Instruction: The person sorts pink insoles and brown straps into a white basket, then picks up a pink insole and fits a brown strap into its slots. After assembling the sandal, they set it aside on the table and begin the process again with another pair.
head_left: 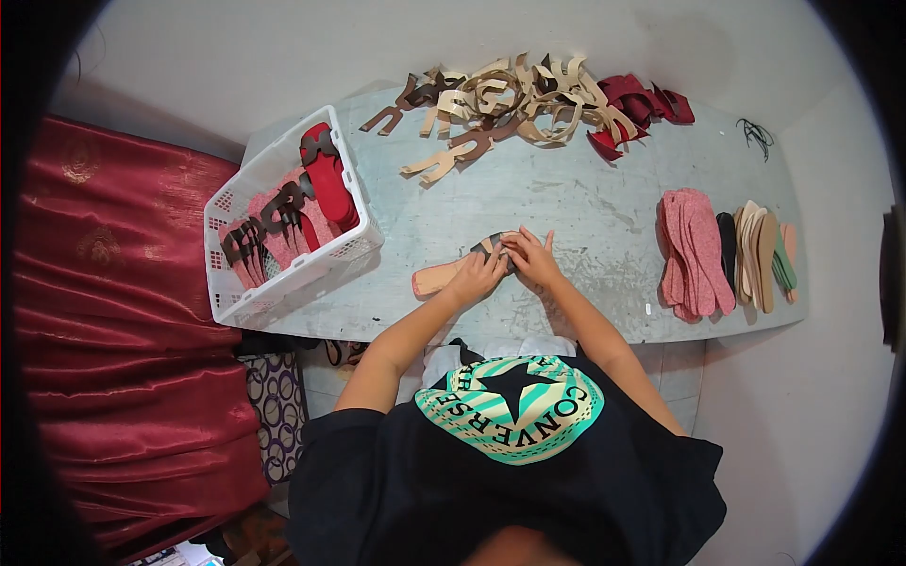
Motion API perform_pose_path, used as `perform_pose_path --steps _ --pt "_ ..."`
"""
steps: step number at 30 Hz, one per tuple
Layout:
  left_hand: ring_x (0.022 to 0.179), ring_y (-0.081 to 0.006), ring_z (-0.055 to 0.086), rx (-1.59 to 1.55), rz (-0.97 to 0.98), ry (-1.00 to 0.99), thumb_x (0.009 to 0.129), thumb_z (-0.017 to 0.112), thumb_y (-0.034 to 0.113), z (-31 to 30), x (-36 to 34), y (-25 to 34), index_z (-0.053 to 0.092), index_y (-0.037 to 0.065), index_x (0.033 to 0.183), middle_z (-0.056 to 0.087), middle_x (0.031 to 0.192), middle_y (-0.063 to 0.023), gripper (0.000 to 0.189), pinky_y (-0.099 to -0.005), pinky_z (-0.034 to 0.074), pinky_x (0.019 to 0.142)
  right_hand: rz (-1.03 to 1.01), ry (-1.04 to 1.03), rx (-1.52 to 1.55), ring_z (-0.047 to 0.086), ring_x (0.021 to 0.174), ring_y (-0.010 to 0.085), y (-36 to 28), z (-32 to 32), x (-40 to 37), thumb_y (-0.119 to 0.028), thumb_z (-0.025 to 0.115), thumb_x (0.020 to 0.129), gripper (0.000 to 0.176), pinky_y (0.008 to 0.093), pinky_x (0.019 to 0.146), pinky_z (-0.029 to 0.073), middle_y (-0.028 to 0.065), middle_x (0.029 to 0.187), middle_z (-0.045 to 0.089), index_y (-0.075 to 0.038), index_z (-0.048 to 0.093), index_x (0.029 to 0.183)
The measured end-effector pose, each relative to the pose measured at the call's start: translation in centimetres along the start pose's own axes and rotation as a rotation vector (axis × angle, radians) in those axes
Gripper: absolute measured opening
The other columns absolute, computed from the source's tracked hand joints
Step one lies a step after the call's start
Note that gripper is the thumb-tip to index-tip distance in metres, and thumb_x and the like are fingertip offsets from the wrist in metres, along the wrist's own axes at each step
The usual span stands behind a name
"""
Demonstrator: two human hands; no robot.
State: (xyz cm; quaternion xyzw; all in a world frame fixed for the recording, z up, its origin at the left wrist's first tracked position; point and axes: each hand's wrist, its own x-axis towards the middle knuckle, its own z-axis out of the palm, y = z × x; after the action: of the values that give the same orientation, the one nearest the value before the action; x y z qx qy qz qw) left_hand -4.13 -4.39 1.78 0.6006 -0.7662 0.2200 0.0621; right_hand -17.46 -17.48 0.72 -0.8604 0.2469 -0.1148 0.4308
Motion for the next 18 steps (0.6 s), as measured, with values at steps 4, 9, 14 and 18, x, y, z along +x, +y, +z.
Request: perform_pose_path --steps 4,9,14,18 --pt "0.068 -0.0211 0.051 0.023 0.012 0.01 0.075 0.052 0.017 0.1 0.4 -0.4 0.055 0.005 0.105 0.055 0.114 -0.0159 0.032 -0.0312 0.043 0.063 -0.017 0.044 0.021 0.031 0.127 0.0293 0.0 0.2 0.1 -0.022 0.047 0.088 0.026 0.0659 0.095 -0.01 -0.0032 0.117 0.055 -0.02 0.055 0.112" --pt "0.07 -0.0228 0.053 -0.115 -0.055 0.016 0.075 0.052 0.014 0.0 0.8 -1.7 0.054 0.005 0.103 0.059 0.106 -0.0111 0.029 -0.0336 0.043 0.063 0.097 0.017 0.161 0.031 0.127 0.0295 -0.7 0.1 0.7 -0.028 0.047 0.088 0.026 0.0638 0.097 -0.01 -0.0026 0.117 0.055 -0.019 0.055 0.112" --pt "0.067 -0.023 0.053 -0.362 -0.168 -0.068 0.074 0.056 0.014 -1.4 1.0 -3.0 0.054 0.006 0.098 0.061 0.089 -0.0083 0.025 -0.0337 0.041 0.063 -0.031 -0.14 0.204 0.043 0.117 0.0252 -3.2 -3.0 1.0 -0.025 0.054 0.085 0.029 0.0574 0.1 0.005 0.0005 0.112 0.057 -0.016 0.055 0.112" --pt "0.066 -0.0284 0.054 -0.645 -0.382 -0.067 0.077 0.058 0.011 -4.3 0.4 -3.4 0.051 0.005 0.092 0.058 0.072 -0.0111 0.017 -0.0375 0.042 0.062 -0.123 -0.373 0.535 0.057 0.091 0.0144 -4.2 -5.1 1.8 -0.011 0.066 0.077 0.034 0.0357 0.089 0.039 0.0032 0.101 0.061 -0.007 0.057 0.109"
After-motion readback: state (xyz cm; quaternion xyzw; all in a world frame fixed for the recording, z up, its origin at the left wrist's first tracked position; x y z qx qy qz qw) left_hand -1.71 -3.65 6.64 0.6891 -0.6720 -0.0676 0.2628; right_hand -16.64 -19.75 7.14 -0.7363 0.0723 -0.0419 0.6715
